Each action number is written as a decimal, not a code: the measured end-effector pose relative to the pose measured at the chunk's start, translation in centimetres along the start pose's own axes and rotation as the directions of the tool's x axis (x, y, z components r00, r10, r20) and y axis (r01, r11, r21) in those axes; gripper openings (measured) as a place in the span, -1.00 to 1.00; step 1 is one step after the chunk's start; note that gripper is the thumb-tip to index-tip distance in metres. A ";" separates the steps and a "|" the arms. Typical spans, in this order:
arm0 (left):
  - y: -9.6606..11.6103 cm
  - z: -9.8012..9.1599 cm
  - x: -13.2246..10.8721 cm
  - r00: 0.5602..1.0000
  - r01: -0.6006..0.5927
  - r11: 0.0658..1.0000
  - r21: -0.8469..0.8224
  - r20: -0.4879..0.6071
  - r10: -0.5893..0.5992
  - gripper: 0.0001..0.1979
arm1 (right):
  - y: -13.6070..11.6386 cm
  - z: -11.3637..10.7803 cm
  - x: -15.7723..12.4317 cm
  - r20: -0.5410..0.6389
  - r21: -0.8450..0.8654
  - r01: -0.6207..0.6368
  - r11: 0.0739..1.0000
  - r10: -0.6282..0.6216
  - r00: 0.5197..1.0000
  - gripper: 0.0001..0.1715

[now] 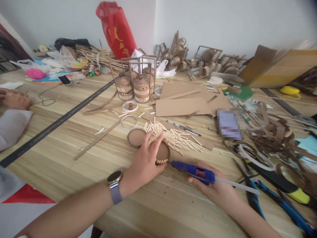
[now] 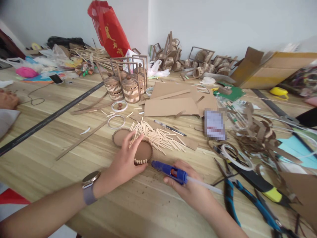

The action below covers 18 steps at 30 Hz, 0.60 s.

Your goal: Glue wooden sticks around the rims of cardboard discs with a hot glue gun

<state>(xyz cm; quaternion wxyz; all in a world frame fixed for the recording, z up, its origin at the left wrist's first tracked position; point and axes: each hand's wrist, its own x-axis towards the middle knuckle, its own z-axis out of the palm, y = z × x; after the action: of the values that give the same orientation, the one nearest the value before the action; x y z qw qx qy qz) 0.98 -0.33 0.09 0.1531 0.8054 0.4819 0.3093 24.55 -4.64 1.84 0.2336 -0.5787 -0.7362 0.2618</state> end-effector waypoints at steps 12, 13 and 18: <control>0.0 0.0 -0.1 1.000 0.001 1.000 0.005 0.002 -0.001 0.02 | 0.3 0.2 0.0 -0.012 -0.012 0.000 1.000 0.000 1.000 -0.67; 0.0 0.0 -0.1 1.000 0.002 1.000 0.004 0.002 -0.002 0.02 | 0.3 0.2 0.0 -0.012 -0.009 0.003 1.000 -0.004 1.000 -0.66; 0.0 0.0 0.0 1.000 -0.005 1.000 0.017 0.003 0.005 0.02 | -0.1 0.1 0.1 -0.035 -0.011 0.049 0.999 -0.049 0.998 -0.64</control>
<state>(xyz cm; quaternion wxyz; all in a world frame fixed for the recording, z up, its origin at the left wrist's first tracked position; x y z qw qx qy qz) 1.00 -0.35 0.05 0.1463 0.8083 0.4824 0.3042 24.43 -4.56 1.81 0.2502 -0.5661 -0.7472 0.2421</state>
